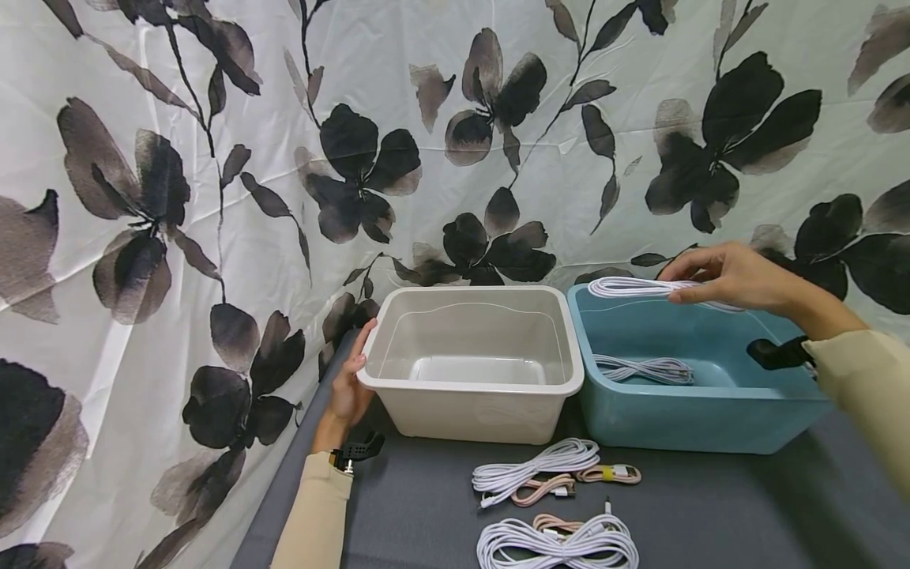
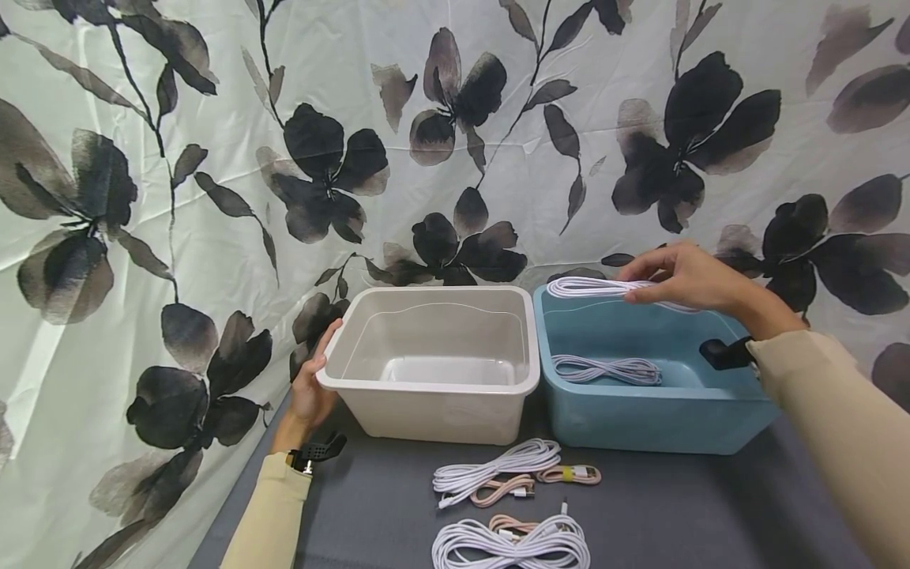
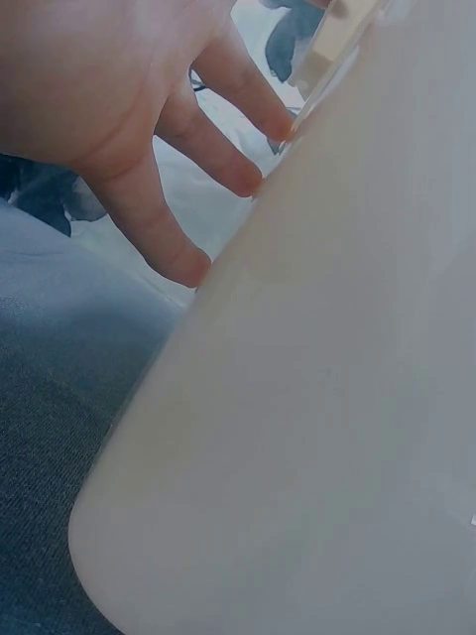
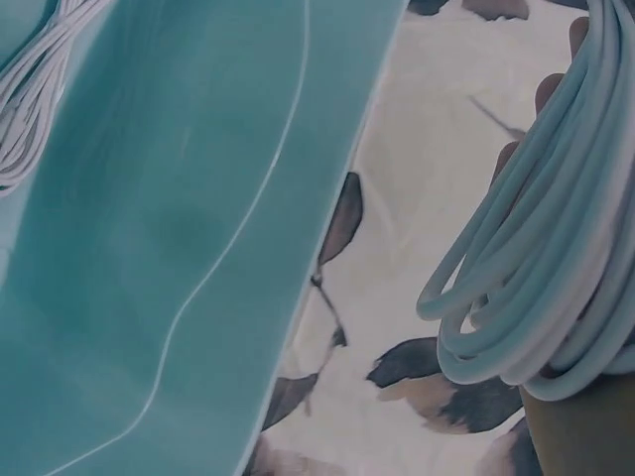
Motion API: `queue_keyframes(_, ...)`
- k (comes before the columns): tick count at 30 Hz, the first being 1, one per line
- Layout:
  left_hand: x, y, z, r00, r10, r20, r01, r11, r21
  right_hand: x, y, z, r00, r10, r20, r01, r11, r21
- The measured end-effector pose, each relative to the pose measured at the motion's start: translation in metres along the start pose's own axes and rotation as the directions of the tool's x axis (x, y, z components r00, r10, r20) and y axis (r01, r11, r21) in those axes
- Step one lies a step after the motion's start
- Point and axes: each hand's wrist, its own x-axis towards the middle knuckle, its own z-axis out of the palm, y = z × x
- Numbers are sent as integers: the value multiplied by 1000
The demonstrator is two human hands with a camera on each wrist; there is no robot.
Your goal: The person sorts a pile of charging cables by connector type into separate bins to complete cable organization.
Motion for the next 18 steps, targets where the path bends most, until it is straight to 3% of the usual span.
queue_keyframes(18,10,-6,-4,1000,2,-18,-2,1000,-3,27,40,8,998,31,57,-31,1000,-4)
